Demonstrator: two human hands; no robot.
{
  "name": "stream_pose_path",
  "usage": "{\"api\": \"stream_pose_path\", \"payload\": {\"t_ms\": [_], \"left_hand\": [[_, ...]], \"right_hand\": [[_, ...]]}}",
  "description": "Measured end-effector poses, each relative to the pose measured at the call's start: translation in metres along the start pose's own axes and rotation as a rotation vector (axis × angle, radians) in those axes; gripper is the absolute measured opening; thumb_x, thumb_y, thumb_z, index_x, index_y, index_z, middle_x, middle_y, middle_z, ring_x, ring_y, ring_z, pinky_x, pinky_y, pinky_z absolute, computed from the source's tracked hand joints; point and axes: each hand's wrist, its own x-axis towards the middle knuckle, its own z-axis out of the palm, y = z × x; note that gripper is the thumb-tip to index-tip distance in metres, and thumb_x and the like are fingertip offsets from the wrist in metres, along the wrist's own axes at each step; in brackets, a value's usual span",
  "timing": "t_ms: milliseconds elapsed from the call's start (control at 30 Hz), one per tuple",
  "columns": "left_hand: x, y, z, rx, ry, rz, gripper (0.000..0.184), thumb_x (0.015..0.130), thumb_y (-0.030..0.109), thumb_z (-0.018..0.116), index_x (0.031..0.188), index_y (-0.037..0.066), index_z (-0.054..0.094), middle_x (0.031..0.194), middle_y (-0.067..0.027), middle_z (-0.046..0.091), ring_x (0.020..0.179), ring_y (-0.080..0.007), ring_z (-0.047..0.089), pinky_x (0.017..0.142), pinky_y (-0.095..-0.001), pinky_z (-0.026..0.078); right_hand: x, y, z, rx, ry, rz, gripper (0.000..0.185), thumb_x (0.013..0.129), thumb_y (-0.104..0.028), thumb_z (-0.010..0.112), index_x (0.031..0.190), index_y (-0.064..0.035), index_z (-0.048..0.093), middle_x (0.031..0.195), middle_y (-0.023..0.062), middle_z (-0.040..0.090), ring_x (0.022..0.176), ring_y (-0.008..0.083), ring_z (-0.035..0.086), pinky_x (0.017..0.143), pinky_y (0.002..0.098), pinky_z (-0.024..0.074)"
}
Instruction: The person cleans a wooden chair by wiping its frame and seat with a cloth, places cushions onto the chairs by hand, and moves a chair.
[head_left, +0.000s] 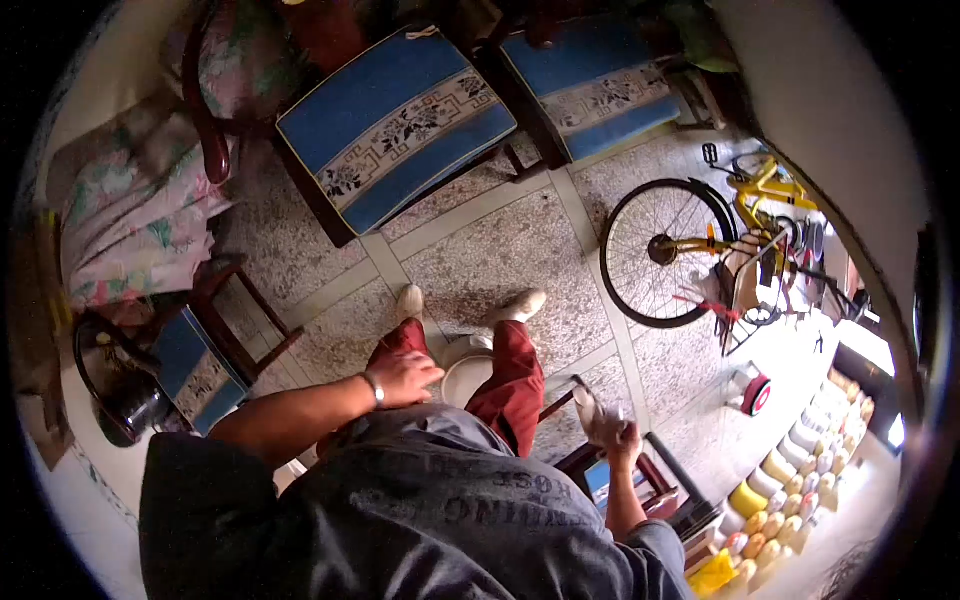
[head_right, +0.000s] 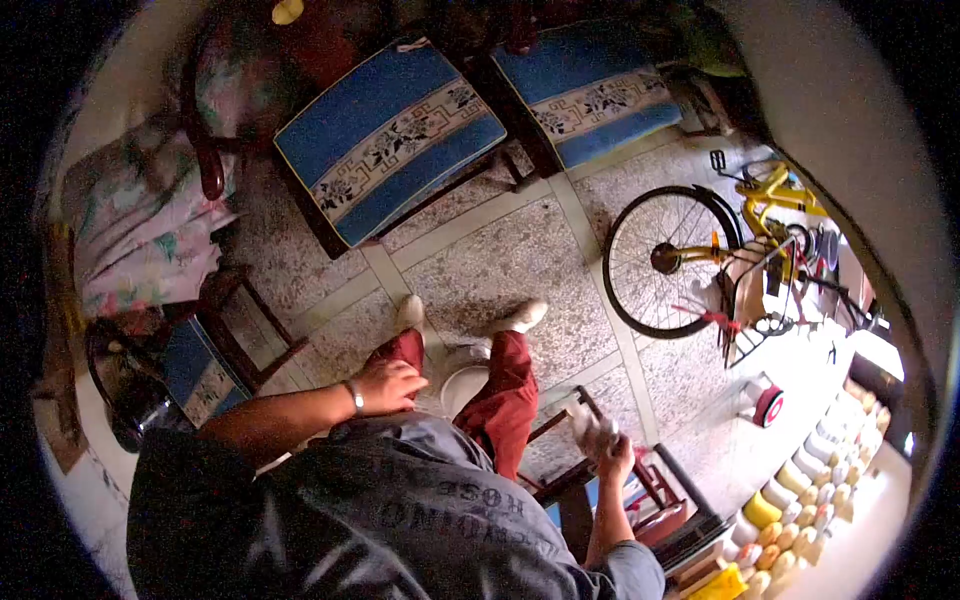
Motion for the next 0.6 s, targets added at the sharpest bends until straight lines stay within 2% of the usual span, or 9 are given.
{"api": "stream_pose_path", "payload": {"t_ms": [33, 133, 200, 267, 300, 400, 533, 567, 600], "left_hand": [[-0.020, -0.002, -0.024, -0.013, -0.015, -0.074, 0.046, 0.080, 0.030, 0.072, 0.120, 0.010, 0.059, 0.116, -0.0127, 0.060, 0.114, -0.0315, 0.054, 0.099, -0.0426, 0.044], [-0.076, -0.029, -0.023, -0.075, -0.004, -0.243, 0.052, 0.080, 0.022, 0.072, 0.127, 0.008, 0.056, 0.120, -0.0160, 0.057, 0.113, -0.0356, 0.055, 0.097, -0.0428, 0.045], [-0.114, -0.055, 0.004, -0.148, 0.109, -0.332, 0.048, 0.079, 0.022, 0.071, 0.123, 0.007, 0.057, 0.117, -0.0149, 0.059, 0.108, -0.0353, 0.057, 0.094, -0.0426, 0.048], [-0.136, -0.063, -0.003, -0.106, -0.028, -0.464, 0.049, 0.081, 0.024, 0.070, 0.125, 0.008, 0.055, 0.121, -0.0169, 0.057, 0.112, -0.0368, 0.056, 0.096, -0.0432, 0.047], [-0.142, -0.057, -0.012, -0.065, -0.043, -0.537, 0.049, 0.081, 0.025, 0.070, 0.125, 0.008, 0.055, 0.122, -0.0181, 0.057, 0.115, -0.0372, 0.054, 0.097, -0.0431, 0.046], [-0.165, -0.054, -0.028, 0.037, -0.087, -0.539, 0.051, 0.082, 0.024, 0.070, 0.127, 0.006, 0.054, 0.126, -0.0186, 0.056, 0.118, -0.0376, 0.052, 0.099, -0.0422, 0.045], [-0.169, -0.040, -0.065, 0.092, -0.223, -0.466, 0.052, 0.082, 0.024, 0.070, 0.129, 0.006, 0.054, 0.128, -0.0185, 0.055, 0.119, -0.0376, 0.052, 0.101, -0.0422, 0.044], [-0.167, -0.038, -0.071, 0.152, -0.228, -0.509, 0.052, 0.083, 0.023, 0.070, 0.129, 0.006, 0.054, 0.128, -0.0181, 0.055, 0.119, -0.0377, 0.052, 0.101, -0.0426, 0.044], [-0.161, -0.031, -0.075, 0.210, -0.230, -0.550, 0.052, 0.083, 0.023, 0.071, 0.129, 0.007, 0.054, 0.129, -0.0177, 0.055, 0.119, -0.0378, 0.052, 0.101, -0.0430, 0.044]], "right_hand": [[-0.040, -0.025, -0.001, 0.366, -0.007, 0.050, 0.015, 0.080, -0.010, 0.066, 0.093, -0.0040, 0.064, 0.073, 0.0040, 0.065, 0.065, 0.0137, 0.059, 0.062, 0.0286, 0.0488], [-0.108, 0.022, 0.052, 0.182, -0.075, 0.244, 0.018, 0.080, -0.007, 0.066, 0.097, -0.0010, 0.061, 0.082, 0.0101, 0.069, 0.076, 0.0194, 0.066, 0.069, 0.0333, 0.0529], [-0.150, 0.008, 0.077, 0.298, -0.177, 0.239, 0.023, 0.079, -0.010, 0.069, 0.099, -0.0018, 0.062, 0.082, 0.0128, 0.067, 0.077, 0.0180, 0.064, 0.070, 0.0335, 0.0521], [-0.173, 0.006, 0.109, 0.269, -0.237, 0.141, 0.021, 0.078, -0.013, 0.070, 0.094, -0.0003, 0.065, 0.077, 0.0065, 0.067, 0.072, 0.0135, 0.061, 0.067, 0.0330, 0.0517], [-0.178, -0.006, 0.116, 0.251, -0.260, 0.118, 0.023, 0.078, -0.013, 0.070, 0.095, -0.0001, 0.064, 0.077, 0.0089, 0.067, 0.072, 0.0155, 0.062, 0.068, 0.0338, 0.0519], [-0.177, -0.040, 0.124, 0.345, -0.251, 0.122, 0.027, 0.077, -0.014, 0.069, 0.099, 0.0005, 0.064, 0.081, 0.0158, 0.067, 0.074, 0.0215, 0.065, 0.070, 0.0354, 0.0524], [-0.187, -0.031, 0.151, 0.392, -0.096, 0.117, 0.026, 0.077, -0.009, 0.066, 0.101, -0.0019, 0.064, 0.083, 0.0155, 0.068, 0.075, 0.0221, 0.066, 0.070, 0.0364, 0.0525], [-0.194, -0.034, 0.147, 0.566, -0.167, 0.311, 0.026, 0.077, -0.008, 0.066, 0.102, -0.0033, 0.064, 0.084, 0.0150, 0.068, 0.075, 0.0219, 0.066, 0.070, 0.0364, 0.0523], [-0.201, -0.026, 0.150, 0.585, -0.141, 0.337, 0.026, 0.077, -0.008, 0.066, 0.102, -0.0033, 0.064, 0.084, 0.0150, 0.068, 0.075, 0.0219, 0.066, 0.070, 0.0364, 0.0523]]}}
